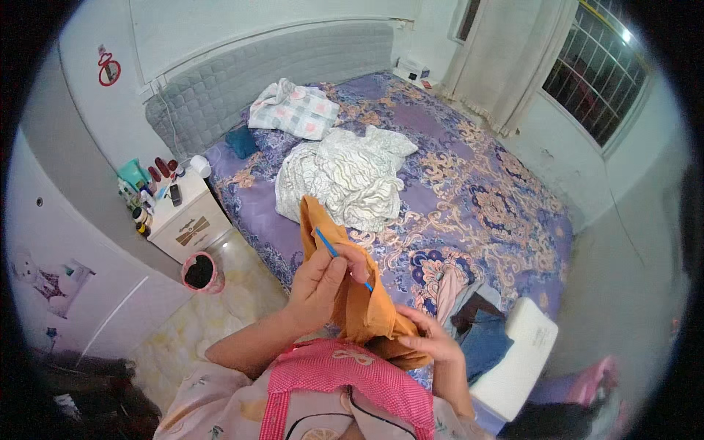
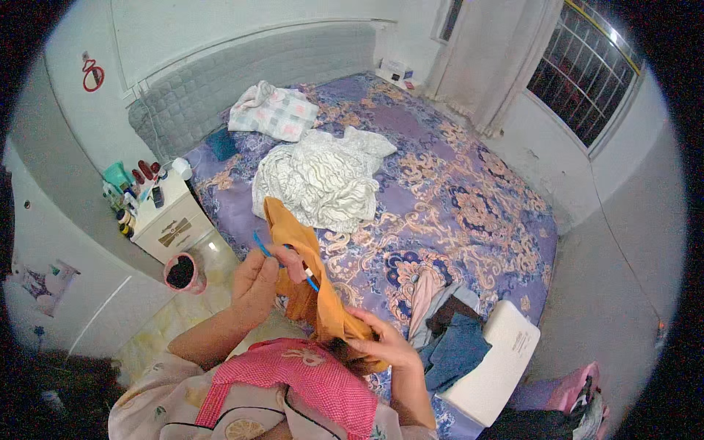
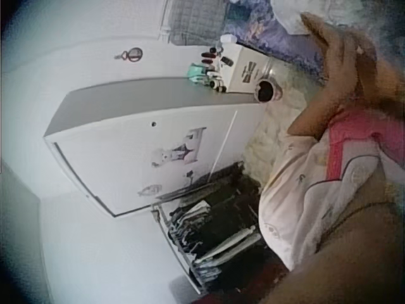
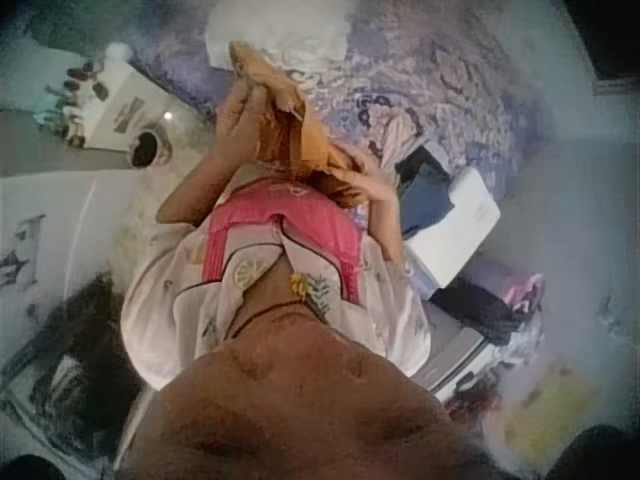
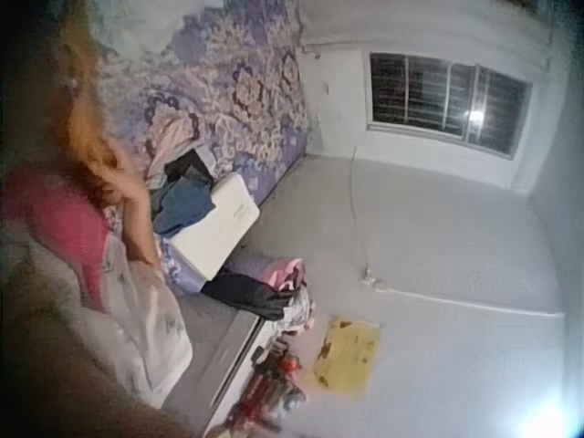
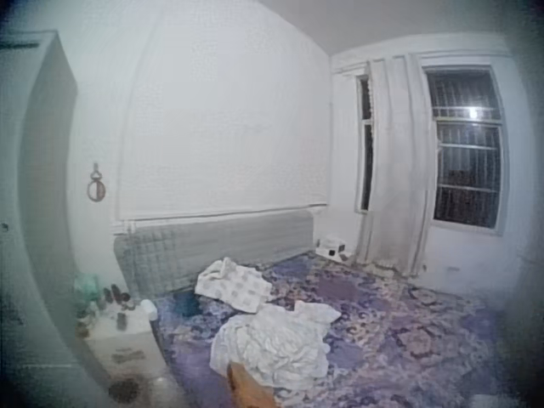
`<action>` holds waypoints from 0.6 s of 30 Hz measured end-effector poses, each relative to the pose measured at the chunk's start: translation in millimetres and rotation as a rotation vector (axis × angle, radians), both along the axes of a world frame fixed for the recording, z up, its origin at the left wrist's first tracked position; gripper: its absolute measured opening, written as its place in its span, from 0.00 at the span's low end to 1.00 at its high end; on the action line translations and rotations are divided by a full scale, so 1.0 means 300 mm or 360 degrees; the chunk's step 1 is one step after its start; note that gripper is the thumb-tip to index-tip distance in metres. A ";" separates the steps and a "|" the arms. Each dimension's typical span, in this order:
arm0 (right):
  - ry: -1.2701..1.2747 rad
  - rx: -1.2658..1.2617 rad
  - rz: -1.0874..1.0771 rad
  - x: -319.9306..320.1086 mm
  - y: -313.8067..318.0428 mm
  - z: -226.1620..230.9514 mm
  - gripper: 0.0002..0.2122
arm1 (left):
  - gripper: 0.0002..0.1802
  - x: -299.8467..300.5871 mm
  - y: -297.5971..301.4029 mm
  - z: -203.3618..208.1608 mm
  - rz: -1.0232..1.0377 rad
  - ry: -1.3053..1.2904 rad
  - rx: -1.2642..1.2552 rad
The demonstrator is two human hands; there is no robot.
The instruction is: The person repeatedly takes garments from a clothing rack, removes them from hangers, and then re-hangs them. The person handles several different tops and dresses, placing them back on the rack after briefly holding them.
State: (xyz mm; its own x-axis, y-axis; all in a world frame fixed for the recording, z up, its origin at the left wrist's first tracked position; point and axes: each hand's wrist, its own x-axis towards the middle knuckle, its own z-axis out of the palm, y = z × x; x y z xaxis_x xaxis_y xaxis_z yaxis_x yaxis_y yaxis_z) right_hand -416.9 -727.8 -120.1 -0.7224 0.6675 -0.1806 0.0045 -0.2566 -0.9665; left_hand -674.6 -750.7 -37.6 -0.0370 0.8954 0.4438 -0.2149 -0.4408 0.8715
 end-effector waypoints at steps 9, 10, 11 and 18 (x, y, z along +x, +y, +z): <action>0.0197 -0.0136 0.0226 0.004 0.004 0.006 0.32 | 0.14 0.043 -0.002 -0.027 0.0269 -0.0121 0.0068; 0.0186 -0.0082 0.0238 0.005 0.007 0.003 0.33 | 0.14 0.043 0.001 -0.029 0.0292 -0.0088 0.0064; 0.0205 0.0029 0.0276 0.000 0.012 0.010 0.33 | 0.15 0.040 -0.001 -0.036 0.0326 -0.0050 0.0054; 0.0211 -0.0115 0.0294 0.021 0.020 -0.026 0.33 | 0.16 0.059 -0.029 -0.025 0.0411 0.0054 0.0029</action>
State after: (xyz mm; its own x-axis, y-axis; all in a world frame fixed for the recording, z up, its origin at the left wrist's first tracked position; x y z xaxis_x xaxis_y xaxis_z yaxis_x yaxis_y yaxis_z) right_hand -410.5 -721.8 -128.0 -0.8516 0.5105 -0.1186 -0.0677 -0.3315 -0.9410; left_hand -656.7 -759.5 -45.0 -0.2483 0.8501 0.4644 -0.0640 -0.4928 0.8678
